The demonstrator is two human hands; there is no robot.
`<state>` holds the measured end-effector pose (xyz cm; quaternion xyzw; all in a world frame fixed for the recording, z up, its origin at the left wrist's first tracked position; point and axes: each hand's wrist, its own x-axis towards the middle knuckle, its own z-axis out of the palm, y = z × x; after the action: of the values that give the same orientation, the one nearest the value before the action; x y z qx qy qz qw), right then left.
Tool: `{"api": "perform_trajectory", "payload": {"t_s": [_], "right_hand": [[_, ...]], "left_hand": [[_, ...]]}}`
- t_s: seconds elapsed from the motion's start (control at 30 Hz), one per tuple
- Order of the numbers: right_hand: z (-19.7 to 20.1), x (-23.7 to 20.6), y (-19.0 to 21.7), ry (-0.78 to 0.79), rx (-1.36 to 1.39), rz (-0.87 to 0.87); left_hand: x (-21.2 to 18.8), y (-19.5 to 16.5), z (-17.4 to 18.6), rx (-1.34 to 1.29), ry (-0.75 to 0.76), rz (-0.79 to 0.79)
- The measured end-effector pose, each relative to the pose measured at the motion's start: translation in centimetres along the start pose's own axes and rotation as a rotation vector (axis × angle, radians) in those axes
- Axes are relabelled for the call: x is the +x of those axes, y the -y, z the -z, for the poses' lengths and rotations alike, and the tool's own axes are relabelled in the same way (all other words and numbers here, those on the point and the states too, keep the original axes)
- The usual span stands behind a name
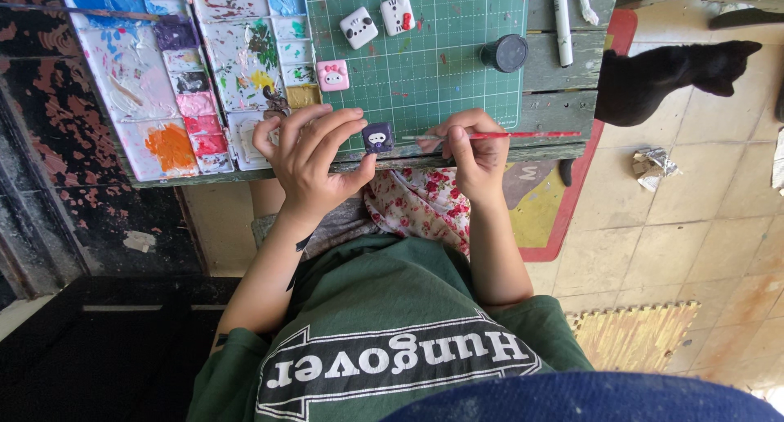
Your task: The person sits at a low table painting small clay character charms with a paintbrush, dipping the brush into a watercolor palette and rotating each charm by hand to paint its sides, working on one charm at a time.
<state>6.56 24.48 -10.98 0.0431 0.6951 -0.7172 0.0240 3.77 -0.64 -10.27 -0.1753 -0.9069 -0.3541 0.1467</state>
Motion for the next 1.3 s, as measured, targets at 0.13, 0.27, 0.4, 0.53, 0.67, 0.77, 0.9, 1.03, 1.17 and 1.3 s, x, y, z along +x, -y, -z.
{"api": "perform_trajectory", "payload": {"t_s": [0.13, 0.27, 0.4, 0.53, 0.67, 0.77, 0.9, 1.03, 1.17, 1.3], "right_hand": [[0.0, 0.1, 0.0, 0.079, 0.013, 0.049], [-0.2, 0.3, 0.3, -0.036, 0.063, 0.012], [-0.6, 0.3, 0.8, -0.031, -0.01, 0.022], [-0.7, 0.2, 1.4, 0.024, -0.008, 0.024], [-0.9, 0.4, 1.7, 0.079, -0.13, 0.034], [-1.2, 0.4, 1.9, 0.082, -0.193, 0.051], [-1.5, 0.4, 2.1, 0.059, -0.24, 0.069], [-1.7, 0.6, 2.2, 0.043, -0.221, 0.034], [-1.8, 0.7, 2.2, 0.055, -0.25, 0.06], [-1.9, 0.8, 2.3, 0.046, -0.293, 0.052]], "left_hand": [[0.0, 0.0, 0.1, -0.002, -0.002, 0.008], [0.0, 0.0, -0.1, 0.02, -0.023, -0.003], [-0.2, 0.0, -0.5, 0.075, -0.025, 0.003], [-0.1, 0.1, -1.0, 0.142, -0.024, 0.001], [-0.1, -0.1, -1.0, 0.155, -0.014, -0.009], [0.2, -0.1, -0.8, 0.124, -0.011, -0.018], [-0.1, -0.2, -0.1, 0.059, 0.056, 0.012], [-0.1, -0.2, -0.1, 0.085, 0.081, 0.003], [-0.2, -0.2, -0.2, 0.074, 0.067, 0.002], [-0.1, -0.1, -0.3, 0.078, 0.061, -0.004]]}}
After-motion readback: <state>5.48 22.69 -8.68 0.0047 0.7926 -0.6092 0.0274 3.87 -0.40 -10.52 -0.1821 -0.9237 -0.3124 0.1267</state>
